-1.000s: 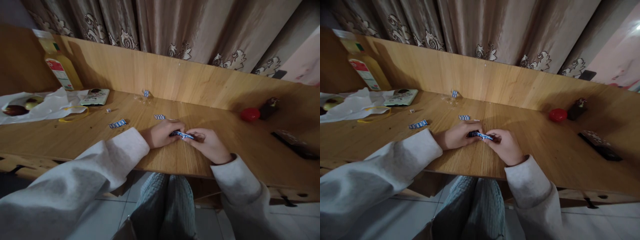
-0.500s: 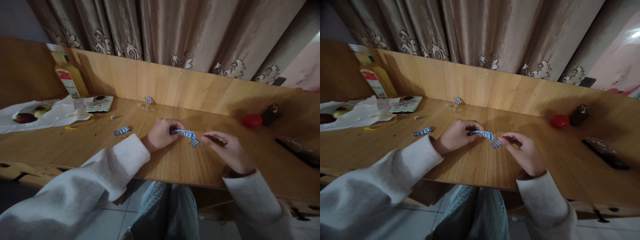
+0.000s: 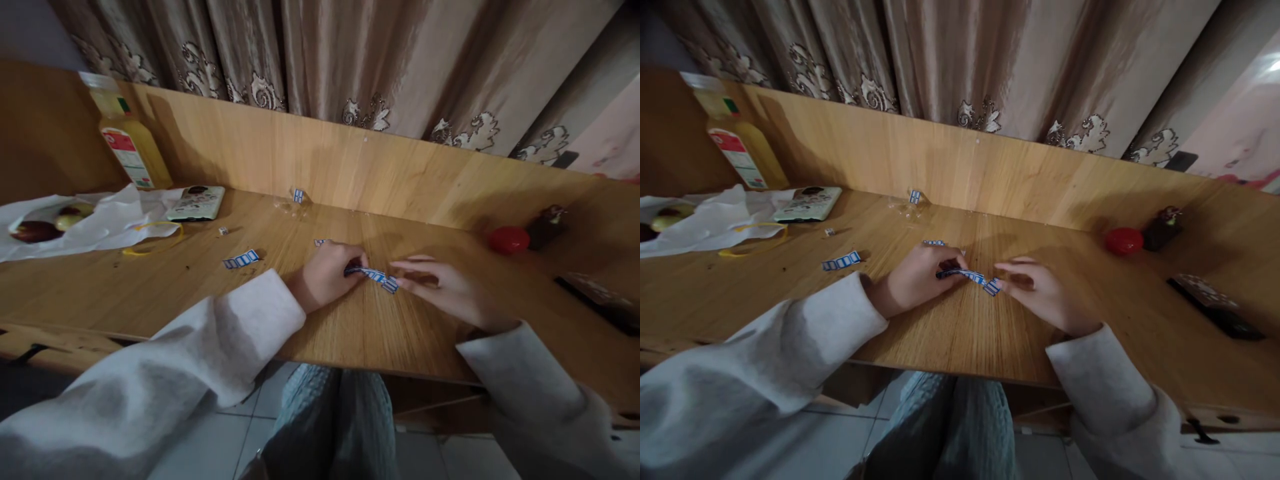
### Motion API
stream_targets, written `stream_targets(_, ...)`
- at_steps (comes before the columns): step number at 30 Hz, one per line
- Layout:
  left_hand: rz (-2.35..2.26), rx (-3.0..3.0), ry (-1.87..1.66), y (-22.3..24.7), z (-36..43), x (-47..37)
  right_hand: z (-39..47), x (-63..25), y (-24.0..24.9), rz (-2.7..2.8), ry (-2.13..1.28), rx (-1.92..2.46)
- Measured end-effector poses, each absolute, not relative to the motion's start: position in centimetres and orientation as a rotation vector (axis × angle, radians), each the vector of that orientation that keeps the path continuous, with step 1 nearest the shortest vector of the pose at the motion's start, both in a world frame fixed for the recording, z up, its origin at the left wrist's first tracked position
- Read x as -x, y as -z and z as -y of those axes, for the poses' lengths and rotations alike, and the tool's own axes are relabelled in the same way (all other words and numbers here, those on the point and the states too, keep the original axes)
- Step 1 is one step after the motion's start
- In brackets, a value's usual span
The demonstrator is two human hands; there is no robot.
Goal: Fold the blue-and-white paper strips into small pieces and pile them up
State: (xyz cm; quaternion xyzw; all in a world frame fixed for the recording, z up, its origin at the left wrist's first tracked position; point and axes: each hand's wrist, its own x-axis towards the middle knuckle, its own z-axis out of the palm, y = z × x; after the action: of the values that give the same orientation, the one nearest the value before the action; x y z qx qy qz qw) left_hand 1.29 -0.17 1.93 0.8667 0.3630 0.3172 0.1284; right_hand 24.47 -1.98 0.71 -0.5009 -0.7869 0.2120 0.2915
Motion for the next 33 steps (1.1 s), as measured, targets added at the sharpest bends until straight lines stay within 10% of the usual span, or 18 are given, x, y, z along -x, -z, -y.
stream_targets(33,-1.012,-2.457,-0.853,-0.8,-0.3,-1.4,2.6,-19.9,-1.3,2.037,-0.517,1.178)
